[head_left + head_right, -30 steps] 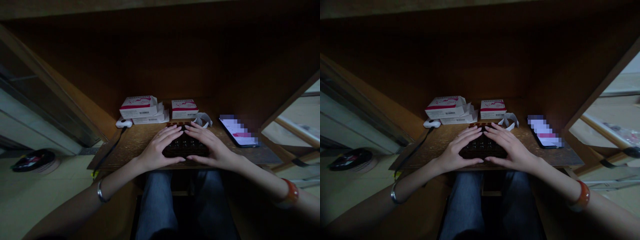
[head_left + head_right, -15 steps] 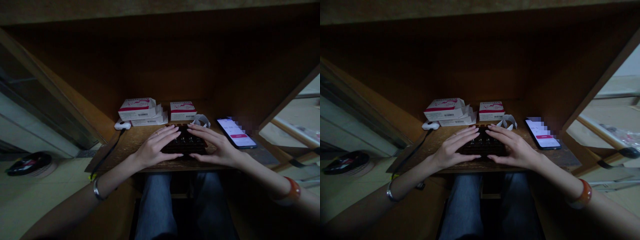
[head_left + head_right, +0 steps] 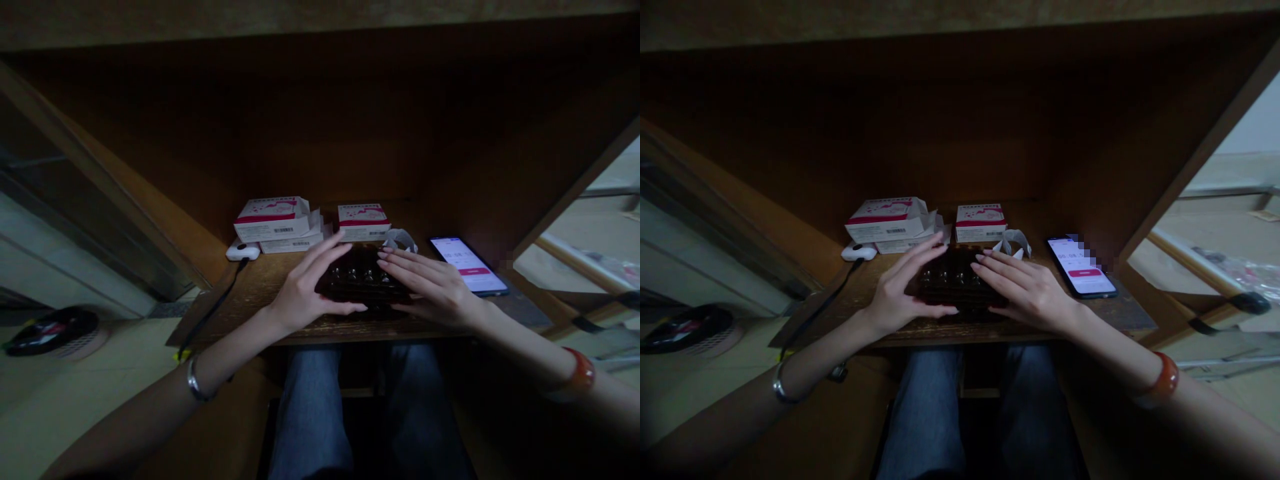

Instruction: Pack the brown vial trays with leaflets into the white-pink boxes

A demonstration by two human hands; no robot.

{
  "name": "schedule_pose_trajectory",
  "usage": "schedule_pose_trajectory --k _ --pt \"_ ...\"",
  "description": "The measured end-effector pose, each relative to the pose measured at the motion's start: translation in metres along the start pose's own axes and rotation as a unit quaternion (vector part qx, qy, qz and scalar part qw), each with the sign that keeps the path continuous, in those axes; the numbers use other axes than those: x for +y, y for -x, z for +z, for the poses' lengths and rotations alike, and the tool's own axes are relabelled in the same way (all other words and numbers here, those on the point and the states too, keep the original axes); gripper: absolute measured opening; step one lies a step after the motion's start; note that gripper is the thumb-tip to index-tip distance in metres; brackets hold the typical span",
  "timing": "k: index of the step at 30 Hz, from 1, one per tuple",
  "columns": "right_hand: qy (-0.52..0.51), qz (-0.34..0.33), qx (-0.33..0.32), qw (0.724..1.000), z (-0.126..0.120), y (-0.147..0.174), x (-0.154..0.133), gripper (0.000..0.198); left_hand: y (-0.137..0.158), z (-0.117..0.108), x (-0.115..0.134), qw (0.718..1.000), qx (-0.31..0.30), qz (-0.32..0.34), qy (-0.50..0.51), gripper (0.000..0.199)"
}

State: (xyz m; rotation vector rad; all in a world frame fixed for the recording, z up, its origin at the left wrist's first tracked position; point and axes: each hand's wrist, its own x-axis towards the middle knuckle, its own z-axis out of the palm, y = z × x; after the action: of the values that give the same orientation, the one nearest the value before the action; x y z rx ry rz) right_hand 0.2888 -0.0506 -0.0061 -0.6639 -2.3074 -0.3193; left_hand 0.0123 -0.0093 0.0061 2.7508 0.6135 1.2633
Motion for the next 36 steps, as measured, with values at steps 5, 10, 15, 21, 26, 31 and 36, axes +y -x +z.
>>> schedule_pose_trajectory --k 5,10,15,21,26,31,36 --pt "0.029 0.011 0.028 0.999 -0.008 -0.005 0.001 0.071 -0.017 -0.009 0.013 0.965 -0.008 -0.172 0.197 0.108" --pt "0.048 -0.011 0.105 0.993 -0.004 -0.02 0.003 0.076 -0.05 -0.015 0.035 0.834 -0.042 -0.359 0.418 0.057" --pt "-0.091 0.113 0.122 0.982 -0.005 -0.03 -0.002 0.088 -0.053 0.0 0.028 0.808 0.073 -0.356 0.464 0.054" --pt "-0.346 0.305 0.147 0.875 0.011 -0.034 -0.012 0.094 -0.042 0.016 0.012 0.875 0.042 -0.273 0.398 0.066" --pt "-0.38 0.397 0.176 0.817 0.018 -0.04 -0.015 0.061 -0.035 0.025 0.007 0.88 -0.01 -0.264 0.396 0.065" --pt "-0.395 0.429 0.168 0.795 0.018 -0.039 -0.016 0.059 -0.029 0.03 0.005 0.854 -0.046 -0.293 0.427 0.059" --pt "-0.4 0.449 0.156 0.784 0.021 -0.038 -0.018 0.056 -0.025 0.031 0.004 0.845 -0.062 -0.327 0.418 0.051"
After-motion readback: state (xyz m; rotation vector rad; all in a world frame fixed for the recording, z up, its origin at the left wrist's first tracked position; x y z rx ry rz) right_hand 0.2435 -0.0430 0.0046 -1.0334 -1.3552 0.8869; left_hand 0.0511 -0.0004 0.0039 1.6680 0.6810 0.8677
